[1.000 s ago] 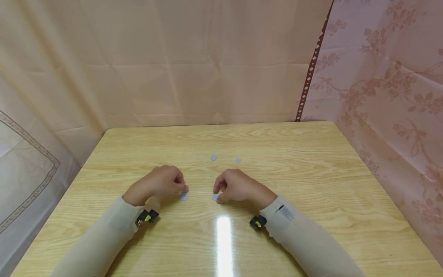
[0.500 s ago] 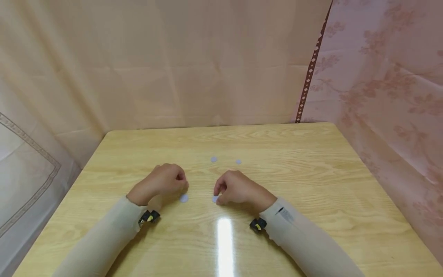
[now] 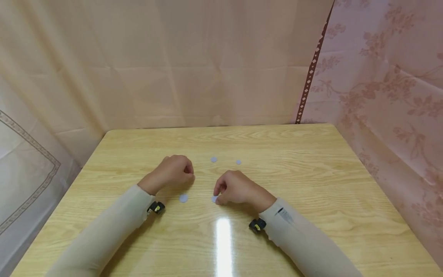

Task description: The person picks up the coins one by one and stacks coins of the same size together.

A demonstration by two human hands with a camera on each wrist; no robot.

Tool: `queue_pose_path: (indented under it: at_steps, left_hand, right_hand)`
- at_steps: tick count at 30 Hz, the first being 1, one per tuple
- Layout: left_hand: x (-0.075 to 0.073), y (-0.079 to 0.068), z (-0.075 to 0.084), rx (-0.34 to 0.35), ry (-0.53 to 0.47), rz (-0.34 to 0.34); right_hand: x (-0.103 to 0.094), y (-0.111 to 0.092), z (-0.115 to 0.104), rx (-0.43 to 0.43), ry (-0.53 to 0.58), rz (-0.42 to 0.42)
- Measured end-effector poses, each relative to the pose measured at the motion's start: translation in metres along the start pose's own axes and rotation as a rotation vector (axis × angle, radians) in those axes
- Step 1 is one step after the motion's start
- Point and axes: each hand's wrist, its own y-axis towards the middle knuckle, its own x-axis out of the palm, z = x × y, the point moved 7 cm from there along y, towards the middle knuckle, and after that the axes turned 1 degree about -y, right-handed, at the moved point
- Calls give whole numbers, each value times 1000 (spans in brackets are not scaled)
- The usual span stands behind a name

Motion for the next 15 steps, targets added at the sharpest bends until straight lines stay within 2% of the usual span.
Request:
queue_pose_path:
  at_steps: [6, 15]
  left_hand:
    - [-3, 14, 2, 9, 52, 15]
    - [-10, 37, 10, 47, 5, 25]
  right_hand:
    - [0, 0, -1, -2, -9, -2]
    - [-1, 0, -1, -5, 2, -6]
